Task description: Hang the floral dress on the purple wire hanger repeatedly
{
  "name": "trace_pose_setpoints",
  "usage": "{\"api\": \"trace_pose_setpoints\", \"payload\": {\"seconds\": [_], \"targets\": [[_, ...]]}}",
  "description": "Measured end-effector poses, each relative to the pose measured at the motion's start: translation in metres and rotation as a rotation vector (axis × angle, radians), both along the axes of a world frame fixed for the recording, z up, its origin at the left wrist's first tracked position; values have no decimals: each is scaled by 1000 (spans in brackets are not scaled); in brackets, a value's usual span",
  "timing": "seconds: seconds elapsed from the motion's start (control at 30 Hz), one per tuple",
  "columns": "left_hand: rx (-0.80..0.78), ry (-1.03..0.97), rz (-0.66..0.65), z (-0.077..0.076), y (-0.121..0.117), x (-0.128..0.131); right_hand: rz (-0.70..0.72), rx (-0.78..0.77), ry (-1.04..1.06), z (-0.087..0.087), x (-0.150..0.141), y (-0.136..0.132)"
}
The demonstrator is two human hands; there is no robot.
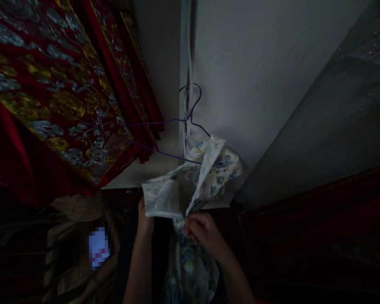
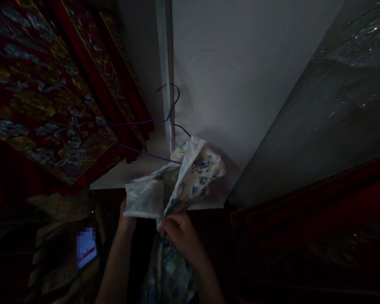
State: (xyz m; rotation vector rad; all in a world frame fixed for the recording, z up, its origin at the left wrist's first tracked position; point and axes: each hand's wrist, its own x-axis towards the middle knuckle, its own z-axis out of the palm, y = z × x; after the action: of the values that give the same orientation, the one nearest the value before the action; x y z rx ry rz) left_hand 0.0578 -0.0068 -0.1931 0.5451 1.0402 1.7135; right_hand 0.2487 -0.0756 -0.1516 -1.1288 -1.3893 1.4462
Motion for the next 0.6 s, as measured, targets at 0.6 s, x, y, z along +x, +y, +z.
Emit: {"api": "trace_pose_setpoints", "payload": {"seconds": [0.6], "targets": [[449, 865, -666, 106, -81, 61, -253, -312, 684, 9, 1, 5]]}}
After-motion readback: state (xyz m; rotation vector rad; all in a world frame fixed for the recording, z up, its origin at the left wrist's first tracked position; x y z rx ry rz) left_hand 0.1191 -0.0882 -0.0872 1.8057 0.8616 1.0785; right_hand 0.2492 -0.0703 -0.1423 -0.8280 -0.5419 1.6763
